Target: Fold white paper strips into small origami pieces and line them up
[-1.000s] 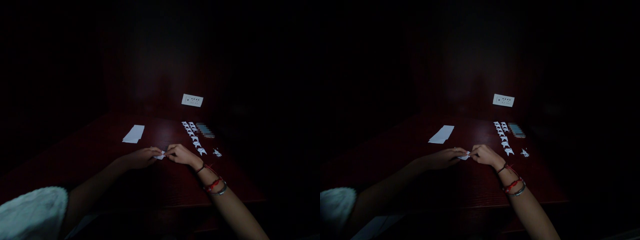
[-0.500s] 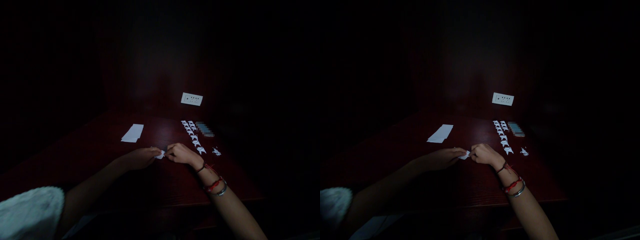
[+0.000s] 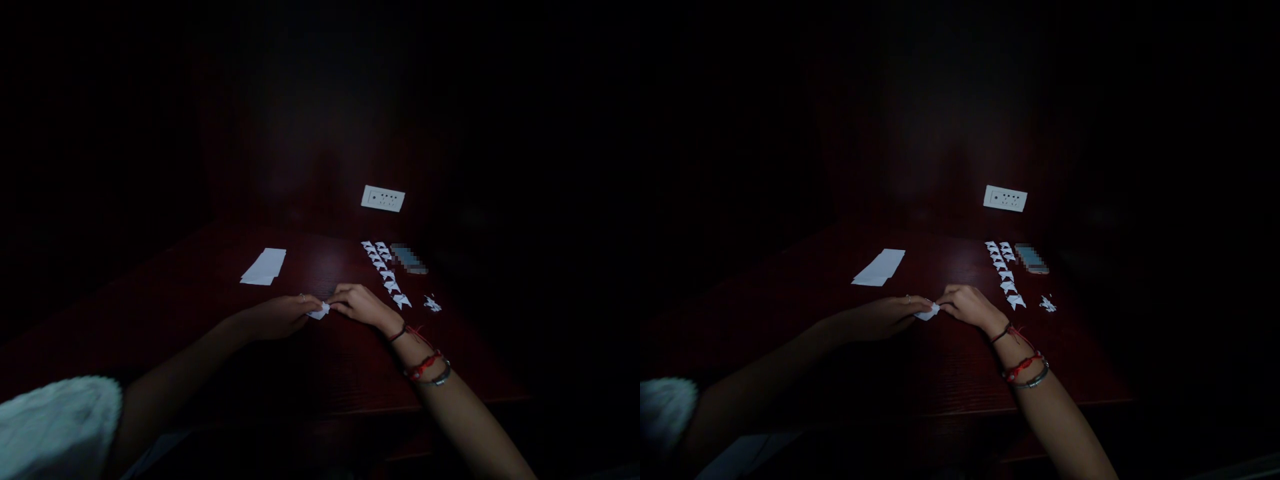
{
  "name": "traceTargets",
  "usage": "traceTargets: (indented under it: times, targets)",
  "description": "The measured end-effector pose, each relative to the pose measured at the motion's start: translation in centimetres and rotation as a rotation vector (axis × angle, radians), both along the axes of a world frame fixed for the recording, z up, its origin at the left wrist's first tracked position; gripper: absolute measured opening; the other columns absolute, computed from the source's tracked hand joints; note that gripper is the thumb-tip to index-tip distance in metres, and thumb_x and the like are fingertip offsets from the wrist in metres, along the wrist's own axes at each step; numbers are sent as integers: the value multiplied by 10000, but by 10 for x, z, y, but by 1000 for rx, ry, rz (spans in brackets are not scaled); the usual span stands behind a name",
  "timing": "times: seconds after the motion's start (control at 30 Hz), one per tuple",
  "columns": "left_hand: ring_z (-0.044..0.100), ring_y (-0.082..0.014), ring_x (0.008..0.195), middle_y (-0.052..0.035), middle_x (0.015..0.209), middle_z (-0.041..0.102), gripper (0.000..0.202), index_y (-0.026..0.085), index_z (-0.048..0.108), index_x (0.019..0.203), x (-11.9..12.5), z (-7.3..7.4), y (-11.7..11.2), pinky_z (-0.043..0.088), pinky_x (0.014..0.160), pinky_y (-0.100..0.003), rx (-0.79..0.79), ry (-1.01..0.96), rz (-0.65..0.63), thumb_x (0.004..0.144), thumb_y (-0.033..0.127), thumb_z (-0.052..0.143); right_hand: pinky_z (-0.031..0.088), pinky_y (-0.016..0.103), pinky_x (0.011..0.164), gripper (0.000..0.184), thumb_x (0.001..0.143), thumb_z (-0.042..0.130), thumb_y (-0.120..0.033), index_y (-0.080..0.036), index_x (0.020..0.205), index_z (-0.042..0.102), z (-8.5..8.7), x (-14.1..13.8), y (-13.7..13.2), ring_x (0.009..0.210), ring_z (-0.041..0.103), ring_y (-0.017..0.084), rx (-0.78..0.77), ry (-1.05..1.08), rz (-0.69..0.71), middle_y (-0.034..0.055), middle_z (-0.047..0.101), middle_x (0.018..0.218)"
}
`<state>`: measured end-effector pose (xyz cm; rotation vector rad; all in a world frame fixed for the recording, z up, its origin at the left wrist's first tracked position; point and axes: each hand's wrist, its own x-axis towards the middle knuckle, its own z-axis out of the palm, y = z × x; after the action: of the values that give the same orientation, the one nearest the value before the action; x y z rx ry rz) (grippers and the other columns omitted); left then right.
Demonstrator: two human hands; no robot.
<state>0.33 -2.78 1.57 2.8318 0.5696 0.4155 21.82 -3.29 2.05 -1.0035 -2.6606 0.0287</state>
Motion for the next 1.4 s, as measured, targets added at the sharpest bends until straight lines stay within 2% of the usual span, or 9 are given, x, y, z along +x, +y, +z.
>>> traceTargets:
  times: [0.4,0.87,1.13,1.4]
  targets:
    - [448,-134,942,-36,1058,461,352,187,458,1049,3,0,2,342,824,-238,-41,-48,-50,732,61,372,363,191,677,213,800,399,-235,-166,886,582,-7,3,8,757,496,98,14,40,48,38,546,820]
    - [437,-127,961,-29,1061,457,357,189,459,1036,2,-1,4,330,836,-235,-43,-61,-54,716,50,381,362,199,672,231,791,417,-269,-170,936,566,-4,3,7,761,495,105,-2,3,65,39,542,832]
    - [430,-139,966,-38,1084,431,370,191,456,1043,2,-2,4,330,837,-247,-36,-63,-49,708,50,383,351,198,664,216,817,363,-230,-155,897,548,-6,-3,6,740,483,99,33,59,40,37,541,818]
    - [435,-136,951,-30,1061,446,372,191,453,1038,3,2,1,333,832,-239,-40,-35,-53,708,39,371,354,194,642,191,821,349,-212,-130,794,520,-9,-5,10,689,465,92,-18,105,84,32,529,751]
